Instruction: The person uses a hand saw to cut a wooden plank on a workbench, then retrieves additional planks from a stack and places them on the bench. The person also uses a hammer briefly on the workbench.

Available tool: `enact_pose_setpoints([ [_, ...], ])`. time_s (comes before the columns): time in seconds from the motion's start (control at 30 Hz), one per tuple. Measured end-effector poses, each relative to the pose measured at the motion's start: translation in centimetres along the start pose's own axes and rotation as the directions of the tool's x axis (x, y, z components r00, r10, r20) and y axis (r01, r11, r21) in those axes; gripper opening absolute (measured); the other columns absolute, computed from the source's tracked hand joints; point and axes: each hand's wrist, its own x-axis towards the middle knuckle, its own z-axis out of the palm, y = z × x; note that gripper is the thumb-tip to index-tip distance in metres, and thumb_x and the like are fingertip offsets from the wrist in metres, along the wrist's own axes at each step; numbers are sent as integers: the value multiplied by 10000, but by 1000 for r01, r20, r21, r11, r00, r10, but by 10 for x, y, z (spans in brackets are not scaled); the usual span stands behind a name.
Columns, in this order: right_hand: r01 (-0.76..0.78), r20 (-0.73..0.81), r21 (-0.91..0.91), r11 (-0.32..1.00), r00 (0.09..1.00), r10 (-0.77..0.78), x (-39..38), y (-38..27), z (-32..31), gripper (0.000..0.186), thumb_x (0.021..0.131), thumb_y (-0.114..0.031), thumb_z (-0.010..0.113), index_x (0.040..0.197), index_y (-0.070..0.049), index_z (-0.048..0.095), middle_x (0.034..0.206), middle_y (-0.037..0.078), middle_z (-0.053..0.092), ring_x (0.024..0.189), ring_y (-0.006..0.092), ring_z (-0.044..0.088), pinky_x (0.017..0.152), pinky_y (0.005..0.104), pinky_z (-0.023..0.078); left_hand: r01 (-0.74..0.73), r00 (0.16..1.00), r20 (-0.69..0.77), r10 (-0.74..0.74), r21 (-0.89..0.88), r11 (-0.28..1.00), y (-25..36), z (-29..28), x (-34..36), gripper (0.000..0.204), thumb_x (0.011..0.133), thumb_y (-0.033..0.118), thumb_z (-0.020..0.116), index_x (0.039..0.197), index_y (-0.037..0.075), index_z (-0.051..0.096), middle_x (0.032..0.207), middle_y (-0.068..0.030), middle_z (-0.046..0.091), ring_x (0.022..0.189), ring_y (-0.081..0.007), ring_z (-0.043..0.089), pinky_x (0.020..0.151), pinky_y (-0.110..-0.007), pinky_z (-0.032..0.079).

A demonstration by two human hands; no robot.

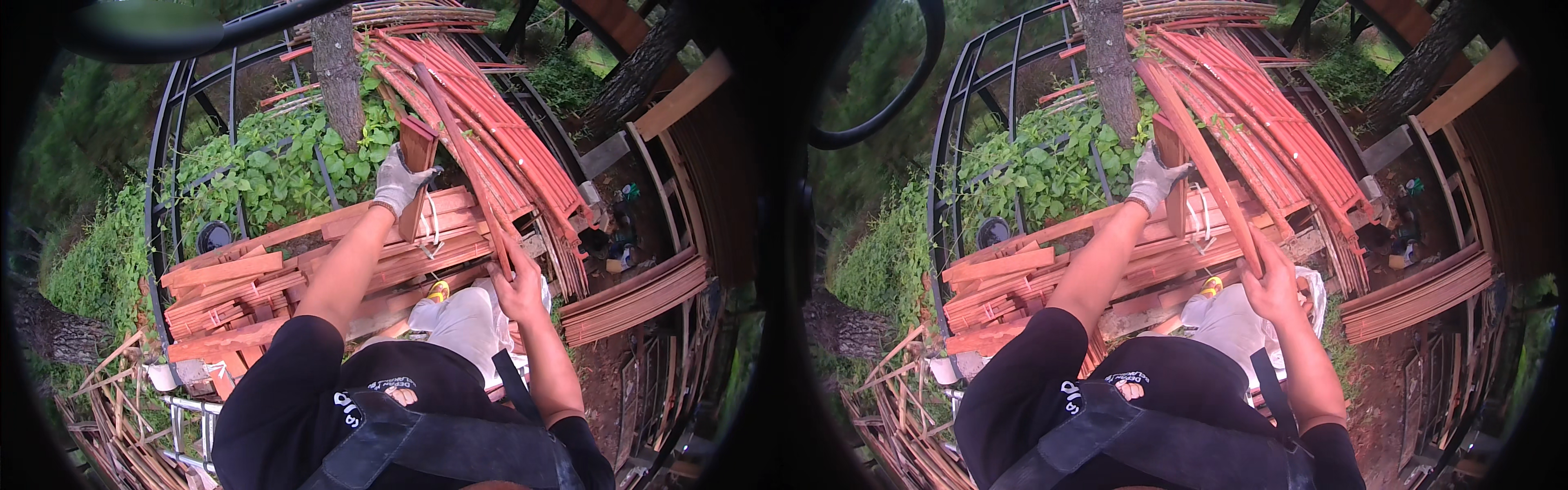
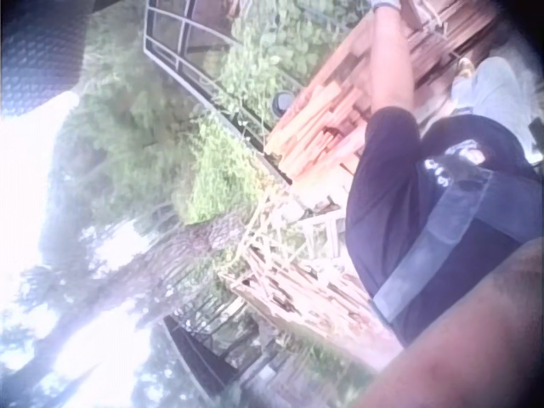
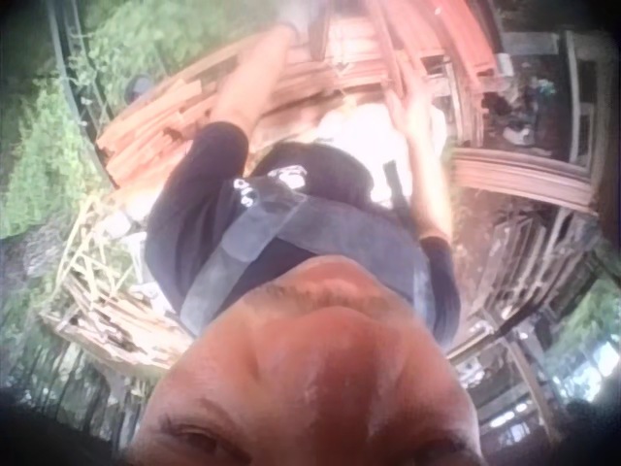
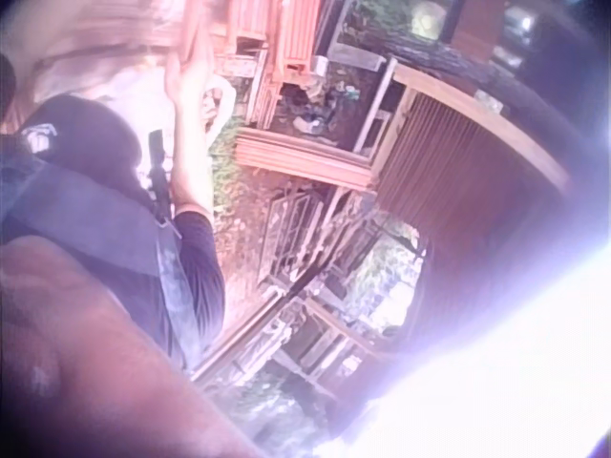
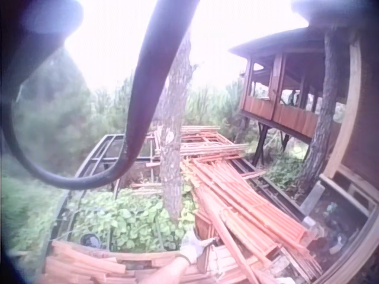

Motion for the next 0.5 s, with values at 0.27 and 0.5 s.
enact_pose_setpoints([
  [0.27,-248,89,-167,954,960,265,10,27,-17,568,776,1,575,1343,18,580,1076,246,682,1023,431,674,914,438,523,-99,987,119,105,-56,994,20,17,-23,900,631,457,945,1297,15,532,1224,-215,671,1149,-369,648,1000,-412,518],
  [0.5,22,-42,-51,998,999,-24,-20,8,-28,455,785,-14,578,1233,39,637,953,203,665,872,370,684,839,404,531,-125,977,173,127,-19,992,12,18,-23,923,632,497,934,1307,12,532,1219,-214,671,1151,-370,648,993,-412,521],
])
